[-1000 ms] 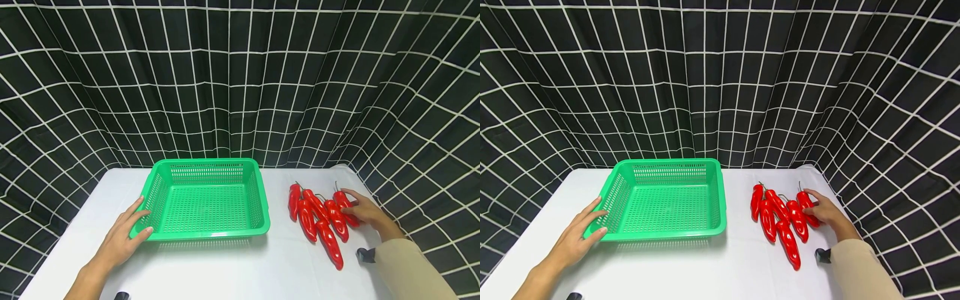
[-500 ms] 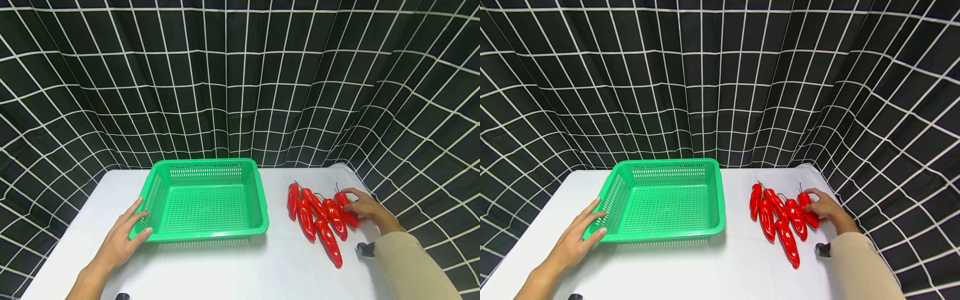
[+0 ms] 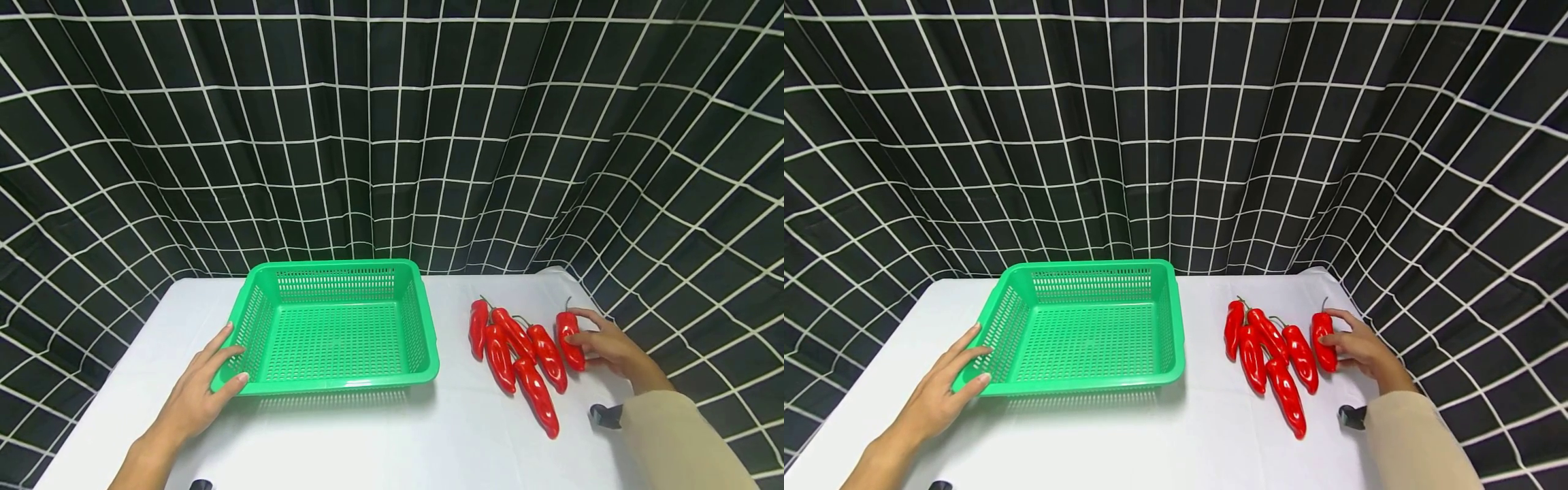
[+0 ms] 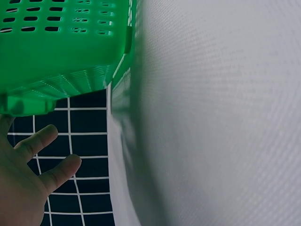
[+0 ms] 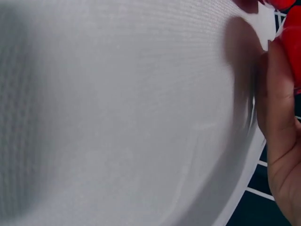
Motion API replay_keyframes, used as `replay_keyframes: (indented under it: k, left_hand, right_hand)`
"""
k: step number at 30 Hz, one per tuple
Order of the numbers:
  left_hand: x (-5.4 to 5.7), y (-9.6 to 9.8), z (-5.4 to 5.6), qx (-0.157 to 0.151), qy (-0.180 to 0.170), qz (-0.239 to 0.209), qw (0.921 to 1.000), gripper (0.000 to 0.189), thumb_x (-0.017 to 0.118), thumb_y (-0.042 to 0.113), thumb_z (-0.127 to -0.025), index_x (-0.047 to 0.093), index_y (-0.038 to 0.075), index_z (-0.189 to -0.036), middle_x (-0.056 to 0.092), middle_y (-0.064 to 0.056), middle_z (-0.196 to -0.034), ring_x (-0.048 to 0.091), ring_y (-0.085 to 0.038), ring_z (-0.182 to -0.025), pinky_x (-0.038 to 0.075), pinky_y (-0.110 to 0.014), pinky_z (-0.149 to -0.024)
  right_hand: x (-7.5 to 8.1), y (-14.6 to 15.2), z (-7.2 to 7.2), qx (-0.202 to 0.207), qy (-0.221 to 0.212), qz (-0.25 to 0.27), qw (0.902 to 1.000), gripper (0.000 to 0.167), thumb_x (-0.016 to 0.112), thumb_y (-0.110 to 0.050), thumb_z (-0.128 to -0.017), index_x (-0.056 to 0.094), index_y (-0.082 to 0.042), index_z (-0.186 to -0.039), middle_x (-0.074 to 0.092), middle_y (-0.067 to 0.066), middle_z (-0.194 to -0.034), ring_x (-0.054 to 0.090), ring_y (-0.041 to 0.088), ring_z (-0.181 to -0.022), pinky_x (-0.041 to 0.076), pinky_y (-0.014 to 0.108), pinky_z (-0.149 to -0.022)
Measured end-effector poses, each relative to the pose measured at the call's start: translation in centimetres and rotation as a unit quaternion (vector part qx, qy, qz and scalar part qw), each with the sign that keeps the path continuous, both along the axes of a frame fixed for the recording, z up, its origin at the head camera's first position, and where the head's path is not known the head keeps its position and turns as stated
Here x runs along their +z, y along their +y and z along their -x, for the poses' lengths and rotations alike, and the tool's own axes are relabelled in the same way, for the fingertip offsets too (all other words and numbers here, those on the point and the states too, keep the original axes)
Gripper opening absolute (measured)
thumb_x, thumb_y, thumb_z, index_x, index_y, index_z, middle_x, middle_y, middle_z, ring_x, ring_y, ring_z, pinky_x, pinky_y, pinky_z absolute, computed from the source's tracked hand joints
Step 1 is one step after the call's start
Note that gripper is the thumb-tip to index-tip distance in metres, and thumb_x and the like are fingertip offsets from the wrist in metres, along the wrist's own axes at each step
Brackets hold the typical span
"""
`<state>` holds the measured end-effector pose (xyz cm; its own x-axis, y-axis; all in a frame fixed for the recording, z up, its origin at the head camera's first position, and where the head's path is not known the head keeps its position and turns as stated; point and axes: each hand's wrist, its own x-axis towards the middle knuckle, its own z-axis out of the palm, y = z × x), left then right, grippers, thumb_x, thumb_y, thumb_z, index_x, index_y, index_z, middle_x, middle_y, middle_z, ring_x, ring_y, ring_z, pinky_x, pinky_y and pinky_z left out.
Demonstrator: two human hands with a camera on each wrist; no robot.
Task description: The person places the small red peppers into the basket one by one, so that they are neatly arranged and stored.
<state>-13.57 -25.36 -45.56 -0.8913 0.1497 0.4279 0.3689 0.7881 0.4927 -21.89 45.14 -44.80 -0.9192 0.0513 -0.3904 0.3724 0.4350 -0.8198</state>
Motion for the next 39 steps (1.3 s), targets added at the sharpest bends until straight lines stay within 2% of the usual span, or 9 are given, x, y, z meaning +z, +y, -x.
replay_keyframes:
  k: [4,10,12,16,19,27,34,39]
  left_hand:
    - [-0.1,0.0,0.1,0.004,-0.002,0.002,1.0,0.041,0.069,0.028,-0.085,0.06,0.011,-0.121,0.028,-0.003,-0.155,0.038,-0.044,-0.127,0.035,-0.067,-0.09]
    - [-0.2,-0.2,0.1,0.003,-0.003,0.003,1.0,0.041,0.068,0.029,-0.086,0.06,0.01,-0.121,0.028,-0.002,-0.156,0.038,-0.044,-0.128,0.035,-0.068,-0.09]
    - [-0.1,-0.2,0.1,0.001,-0.002,0.0,1.0,0.041,0.069,0.029,-0.086,0.06,0.011,-0.121,0.028,-0.003,-0.155,0.038,-0.044,-0.128,0.035,-0.068,-0.09]
    - [-0.1,-0.1,0.0,-0.002,-0.002,-0.005,1.0,0.041,0.069,0.028,-0.085,0.06,0.012,-0.122,0.028,-0.003,-0.155,0.035,-0.043,-0.131,0.034,-0.069,-0.09]
    - [-0.1,-0.1,0.0,-0.001,-0.004,-0.008,1.0,0.042,0.069,0.028,-0.085,0.059,0.012,-0.123,0.028,-0.004,-0.155,0.033,-0.042,-0.133,0.033,-0.069,-0.091]
    - [-0.2,-0.2,0.1,-0.003,-0.007,-0.008,0.9999,0.042,0.069,0.028,-0.086,0.059,0.012,-0.124,0.028,-0.004,-0.155,0.035,-0.043,-0.132,0.035,-0.067,-0.091]
    - [0.0,0.1,-0.1,0.003,-0.012,0.003,0.9999,0.042,0.068,0.03,-0.086,0.058,0.013,-0.124,0.027,-0.005,-0.155,0.039,-0.046,-0.129,0.037,-0.067,-0.09]
    - [0.0,0.1,-0.1,0.007,-0.015,0.006,0.9998,0.043,0.067,0.031,-0.087,0.058,0.013,-0.125,0.026,-0.005,-0.156,0.039,-0.046,-0.128,0.037,-0.068,-0.089]
  right_hand:
    - [0.0,0.4,-0.3,-0.018,0.015,0.035,0.9991,0.094,0.073,-0.027,-0.087,0.009,-0.013,-0.154,0.023,0.029,-0.143,0.057,0.026,-0.1,0.053,0.044,-0.082]
    - [0.5,0.4,-0.7,-0.053,0.044,0.099,0.9927,0.088,0.07,-0.03,-0.09,0.011,-0.03,-0.155,0.025,0.02,-0.143,0.062,0.007,-0.088,0.053,0.04,-0.082]
    - [0.9,0.0,-1.0,-0.072,0.049,0.138,0.9866,0.087,0.07,-0.027,-0.09,0.011,-0.034,-0.154,0.028,0.015,-0.14,0.064,0.005,-0.085,0.053,0.039,-0.081]
    - [2.0,-1.1,-1.7,-0.107,0.054,0.225,0.967,0.082,0.068,-0.02,-0.091,0.017,-0.042,-0.151,0.035,0.004,-0.127,0.067,0.007,-0.084,0.054,0.039,-0.08]
    - [3.0,-2.1,-2.3,-0.118,0.061,0.262,0.9558,0.075,0.067,-0.017,-0.092,0.024,-0.044,-0.148,0.038,-0.002,-0.12,0.068,0.009,-0.084,0.054,0.041,-0.079]
    - [5.3,-5.8,-3.2,-0.093,0.106,0.286,0.9478,0.071,0.065,-0.014,-0.093,0.025,-0.038,-0.148,0.045,-0.001,-0.12,0.069,0.017,-0.092,0.054,0.044,-0.076]
    - [6.4,-9.1,-3.8,-0.071,0.135,0.279,0.9481,0.066,0.065,-0.014,-0.093,0.03,-0.035,-0.145,0.05,-0.001,-0.12,0.068,0.017,-0.093,0.055,0.041,-0.074]
    - [7.4,-11.4,-4.1,-0.056,0.148,0.289,0.9439,0.064,0.064,-0.012,-0.093,0.031,-0.033,-0.144,0.05,0.001,-0.122,0.067,0.019,-0.096,0.054,0.043,-0.076]
